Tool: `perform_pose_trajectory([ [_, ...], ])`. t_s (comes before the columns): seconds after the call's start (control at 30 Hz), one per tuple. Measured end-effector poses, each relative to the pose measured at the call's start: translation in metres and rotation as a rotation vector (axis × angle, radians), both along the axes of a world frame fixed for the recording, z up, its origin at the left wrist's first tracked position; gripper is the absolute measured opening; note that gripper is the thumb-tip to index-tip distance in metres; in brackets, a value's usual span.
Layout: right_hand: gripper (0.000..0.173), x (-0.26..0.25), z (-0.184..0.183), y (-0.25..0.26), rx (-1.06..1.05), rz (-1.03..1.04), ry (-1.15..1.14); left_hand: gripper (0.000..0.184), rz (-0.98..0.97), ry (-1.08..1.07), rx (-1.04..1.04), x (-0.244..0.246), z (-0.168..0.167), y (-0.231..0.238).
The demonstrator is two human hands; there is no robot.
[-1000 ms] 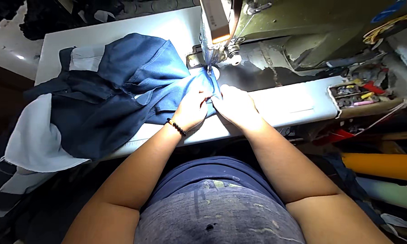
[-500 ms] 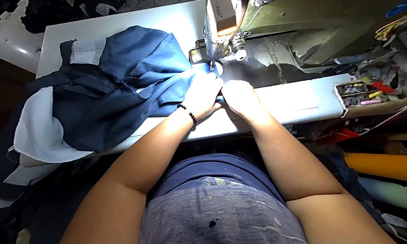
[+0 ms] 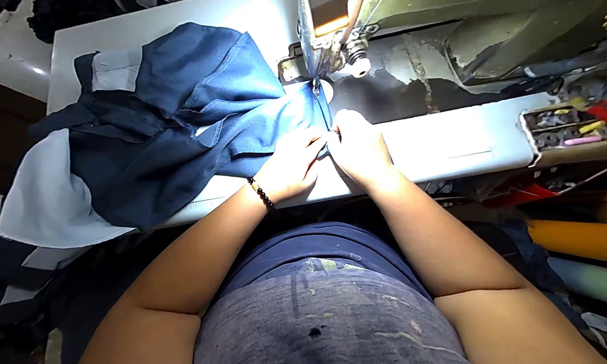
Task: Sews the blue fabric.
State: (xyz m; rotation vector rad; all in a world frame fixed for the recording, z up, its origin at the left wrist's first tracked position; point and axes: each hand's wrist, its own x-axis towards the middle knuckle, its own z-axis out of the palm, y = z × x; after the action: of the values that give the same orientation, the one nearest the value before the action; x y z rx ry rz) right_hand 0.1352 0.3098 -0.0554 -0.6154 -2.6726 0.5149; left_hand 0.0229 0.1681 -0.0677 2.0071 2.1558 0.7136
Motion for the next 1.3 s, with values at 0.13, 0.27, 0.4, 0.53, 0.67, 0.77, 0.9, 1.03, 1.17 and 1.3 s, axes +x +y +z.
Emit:
perform_pose_trajectory([
  [0.13, 0.014, 0.006, -0.010, -0.003, 0.076, 0.087, 0.114, 0.047, -0.009, -0.020, 0.001, -0.003, 0.000, -0.001],
  [0.27, 0.016, 0.010, -0.011, -0.006, 0.067, 0.121, 0.160, 0.046, -0.013, -0.017, 0.029, -0.004, -0.003, -0.003],
  [0.4, 0.016, 0.010, -0.013, -0.003, 0.065, 0.139, 0.210, 0.046, -0.012, -0.024, 0.027, -0.005, -0.003, -0.005],
  [0.53, 0.017, 0.011, -0.011, 0.000, 0.045, 0.159, 0.168, 0.047, -0.015, -0.030, 0.016, -0.005, -0.002, -0.005],
  [0.67, 0.017, 0.009, -0.001, 0.002, -0.004, 0.177, 0.031, 0.049, -0.026, -0.051, 0.002, -0.008, -0.003, -0.004],
  [0.77, 0.018, 0.004, 0.003, 0.007, -0.024, 0.188, -0.001, 0.051, -0.030, -0.055, 0.000, -0.014, -0.005, 0.000],
  [0.9, 0.017, -0.015, 0.004, 0.016, -0.025, 0.170, 0.011, 0.053, 0.013, -0.034, -0.044, -0.029, -0.001, 0.014],
  [1.03, 0.023, -0.036, 0.006, 0.025, -0.035, 0.118, -0.019, 0.056, 0.037, 0.015, -0.036, -0.048, 0.001, 0.034],
  [1.17, 0.029, -0.044, 0.004, 0.028, -0.078, 0.061, -0.023, 0.050, 0.087, 0.035, -0.027, -0.057, 0.002, 0.044],
  [1.3, 0.031, -0.022, -0.002, 0.036, -0.217, 0.024, 0.096, 0.035, 0.287, 0.030, -0.031, -0.047, 0.011, 0.049],
])
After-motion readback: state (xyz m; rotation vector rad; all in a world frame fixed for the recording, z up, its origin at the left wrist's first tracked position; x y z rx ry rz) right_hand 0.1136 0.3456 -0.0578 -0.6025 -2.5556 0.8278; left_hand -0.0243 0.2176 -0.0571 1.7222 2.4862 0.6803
